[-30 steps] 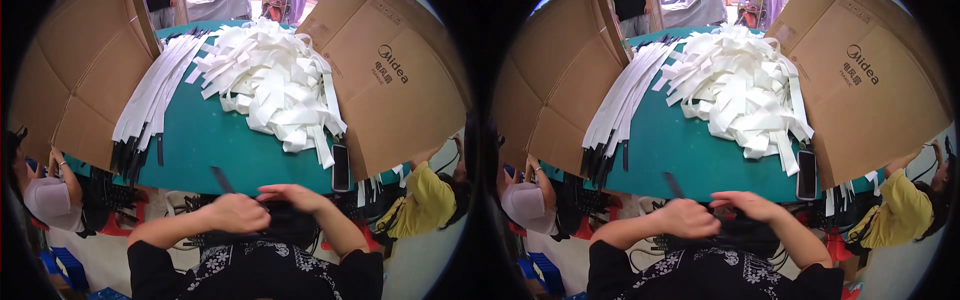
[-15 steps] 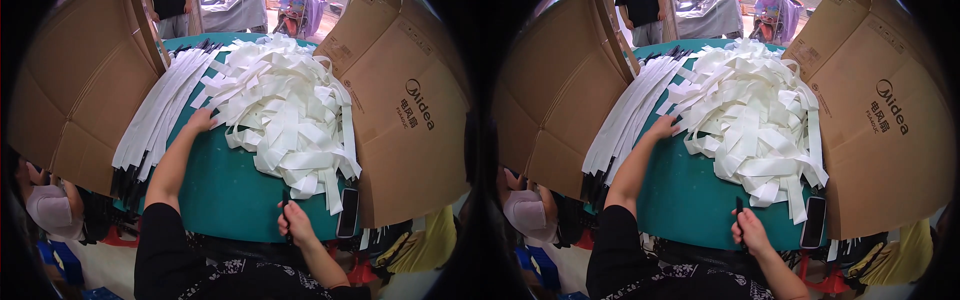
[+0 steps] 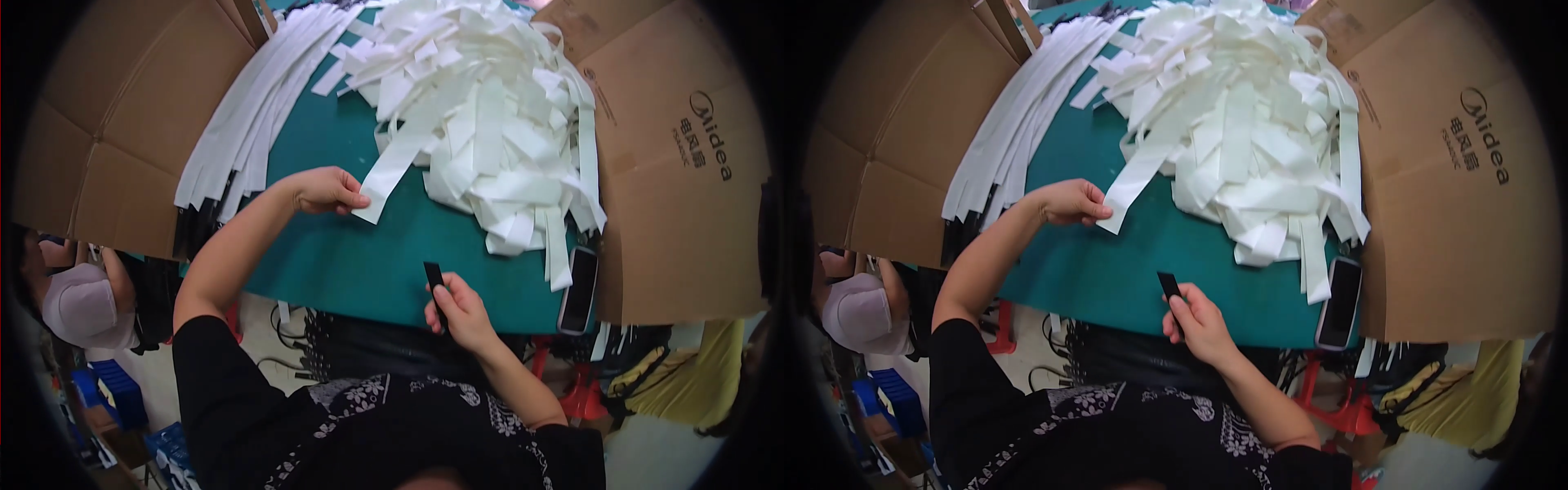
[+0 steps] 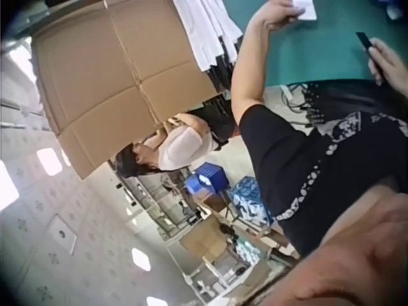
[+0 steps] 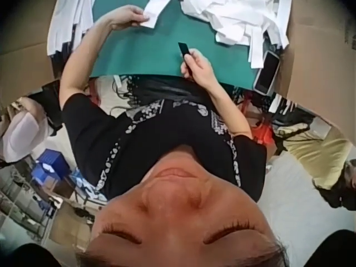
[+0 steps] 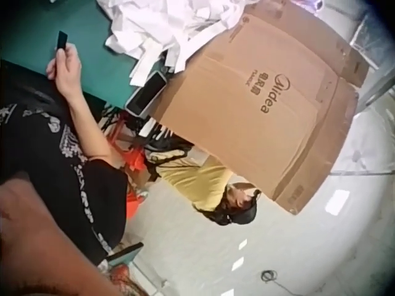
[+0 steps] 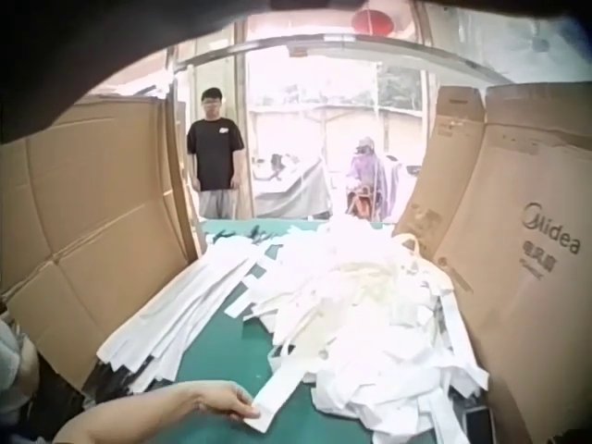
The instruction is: Assembling belt components by folding white fabric strips and attaching them to black straps in a factory setting.
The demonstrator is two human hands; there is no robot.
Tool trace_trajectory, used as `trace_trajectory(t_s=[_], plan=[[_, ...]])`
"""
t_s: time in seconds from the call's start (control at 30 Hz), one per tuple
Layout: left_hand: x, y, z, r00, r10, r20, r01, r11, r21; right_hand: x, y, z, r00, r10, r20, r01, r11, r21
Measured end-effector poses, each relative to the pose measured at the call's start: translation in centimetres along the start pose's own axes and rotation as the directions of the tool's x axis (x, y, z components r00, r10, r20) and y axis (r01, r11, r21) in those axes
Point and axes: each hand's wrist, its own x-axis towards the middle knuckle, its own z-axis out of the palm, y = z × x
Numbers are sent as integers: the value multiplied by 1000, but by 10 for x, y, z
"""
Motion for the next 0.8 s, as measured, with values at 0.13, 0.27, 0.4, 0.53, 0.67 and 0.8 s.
trace_trajectory(t_s=[0.13, 0.27, 0.4, 0.53, 0.67, 0.8], plan=[[-8, -41, 71, 995, 102, 8, -97, 969, -229, -14, 5, 9, 1000, -24, -1, 24, 1000, 2], [-7, -55, 124, 983, 184, -18, -176, 902, -393, -37, 17, 10, 996, -78, -52, 75, 996, -54], [-6, -54, 165, 972, 226, -68, -224, 796, -563, -63, 20, 14, 963, -164, -214, 136, 981, -140], [-3, -53, 189, 972, 230, -55, -221, 802, -555, -77, 11, 15, 828, -393, -401, 147, 841, -520], [-2, -52, 205, 966, 231, -113, -255, 810, -529, -81, 10, 13, 786, -456, -417, 166, 806, -568], [-7, -48, 216, 955, 244, -170, -297, 778, -554, -83, 10, 13, 768, -493, -408, 196, 788, -584]])
